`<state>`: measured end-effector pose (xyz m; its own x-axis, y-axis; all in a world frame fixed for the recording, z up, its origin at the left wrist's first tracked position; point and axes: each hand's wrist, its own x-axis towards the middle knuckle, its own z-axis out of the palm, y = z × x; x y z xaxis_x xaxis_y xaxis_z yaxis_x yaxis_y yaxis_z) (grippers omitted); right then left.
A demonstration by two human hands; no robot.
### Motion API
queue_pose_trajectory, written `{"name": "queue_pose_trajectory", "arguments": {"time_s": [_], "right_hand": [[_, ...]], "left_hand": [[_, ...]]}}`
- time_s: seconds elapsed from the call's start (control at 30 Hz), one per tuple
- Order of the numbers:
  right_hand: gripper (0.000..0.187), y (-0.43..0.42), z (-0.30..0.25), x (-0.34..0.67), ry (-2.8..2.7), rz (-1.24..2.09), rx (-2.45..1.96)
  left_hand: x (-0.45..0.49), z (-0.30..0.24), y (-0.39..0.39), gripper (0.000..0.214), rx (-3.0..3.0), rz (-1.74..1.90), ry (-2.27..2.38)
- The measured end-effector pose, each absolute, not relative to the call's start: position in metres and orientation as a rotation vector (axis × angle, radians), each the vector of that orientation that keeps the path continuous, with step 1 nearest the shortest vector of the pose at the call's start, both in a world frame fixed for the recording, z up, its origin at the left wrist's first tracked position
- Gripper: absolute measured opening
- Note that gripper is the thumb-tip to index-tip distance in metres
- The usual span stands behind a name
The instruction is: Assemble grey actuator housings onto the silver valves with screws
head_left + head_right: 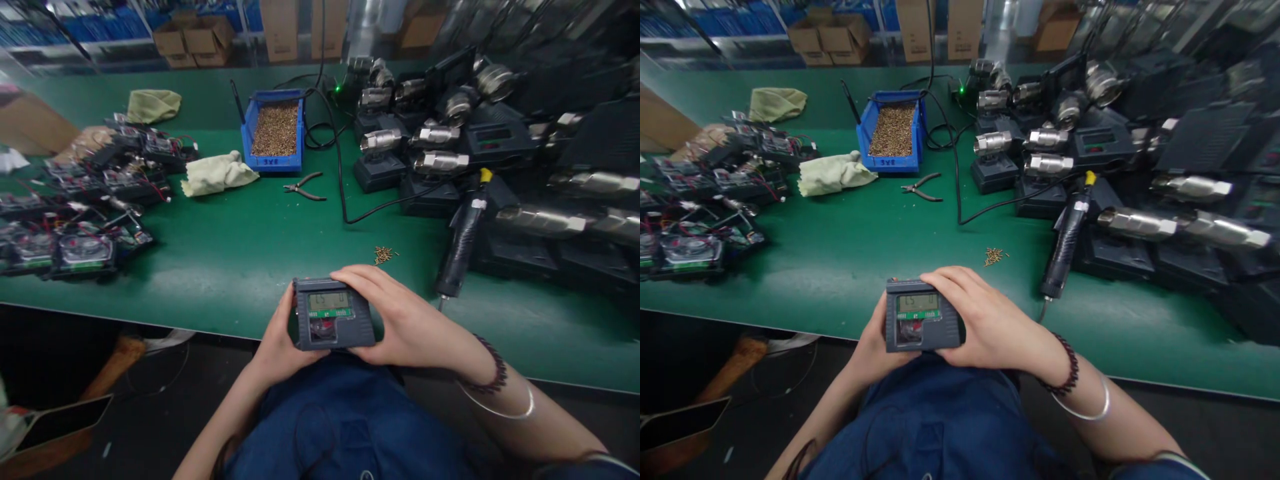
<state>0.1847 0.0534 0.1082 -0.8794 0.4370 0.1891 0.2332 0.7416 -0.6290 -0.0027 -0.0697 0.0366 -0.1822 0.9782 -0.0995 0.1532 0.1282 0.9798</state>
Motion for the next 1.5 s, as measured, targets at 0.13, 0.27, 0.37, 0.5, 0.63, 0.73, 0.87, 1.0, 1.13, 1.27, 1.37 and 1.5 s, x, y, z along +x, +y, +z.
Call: {"name": "queue_pose_trajectory", "arguments": {"time_s": [0.13, 0.27, 0.37, 0.5, 0.63, 0.73, 0.87, 1.0, 1.13, 1.27, 1.37, 1.5], "right_hand": [[0.079, 0.055, 0.108, 0.184, -2.643, 0.891, -0.529], [0.078, 0.059, 0.110, 0.185, -2.679, 0.894, -0.540], [0.077, 0.060, 0.110, 0.185, -2.708, 0.851, -0.533], [0.077, 0.060, 0.109, 0.183, -2.708, 0.842, -0.543], [0.076, 0.060, 0.109, 0.181, -2.695, 0.881, -0.562], [0.076, 0.061, 0.108, 0.180, -2.693, 0.900, -0.559], [0.077, 0.062, 0.106, 0.181, -2.681, 0.909, -0.558], [0.077, 0.062, 0.104, 0.183, -2.674, 0.918, -0.563], [0.077, 0.061, 0.104, 0.182, -2.659, 0.924, -0.593], [0.077, 0.060, 0.104, 0.182, -2.656, 0.921, -0.589], [0.077, 0.059, 0.104, 0.183, -2.661, 0.912, -0.578], [0.076, 0.059, 0.103, 0.185, -2.659, 0.906, -0.542]], "left_hand": [[-0.002, 0.037, -0.066, 0.106, 1.159, 1.188, 1.498], [-0.004, 0.037, -0.063, 0.105, 1.167, 1.196, 1.445], [-0.007, 0.036, -0.062, 0.107, 1.156, 1.191, 1.441], [-0.007, 0.033, -0.062, 0.107, 1.176, 1.155, 1.461], [-0.003, 0.030, -0.066, 0.106, 1.360, 1.248, 1.655], [-0.004, 0.034, -0.069, 0.100, 1.747, 1.342, 1.817], [-0.009, 0.053, -0.069, 0.048, 2.329, 1.228, 1.689], [-0.013, 0.073, -0.073, 0.022, 2.614, 1.244, 1.342], [-0.012, 0.074, -0.086, 0.016, 2.421, 1.341, 1.145], [-0.011, 0.054, -0.096, 0.013, 1.972, 1.723, 1.579], [-0.008, 0.037, -0.092, 0.036, 1.614, 1.623, 1.851], [-0.003, 0.024, -0.076, 0.113, 1.510, 1.175, 1.695]]}}
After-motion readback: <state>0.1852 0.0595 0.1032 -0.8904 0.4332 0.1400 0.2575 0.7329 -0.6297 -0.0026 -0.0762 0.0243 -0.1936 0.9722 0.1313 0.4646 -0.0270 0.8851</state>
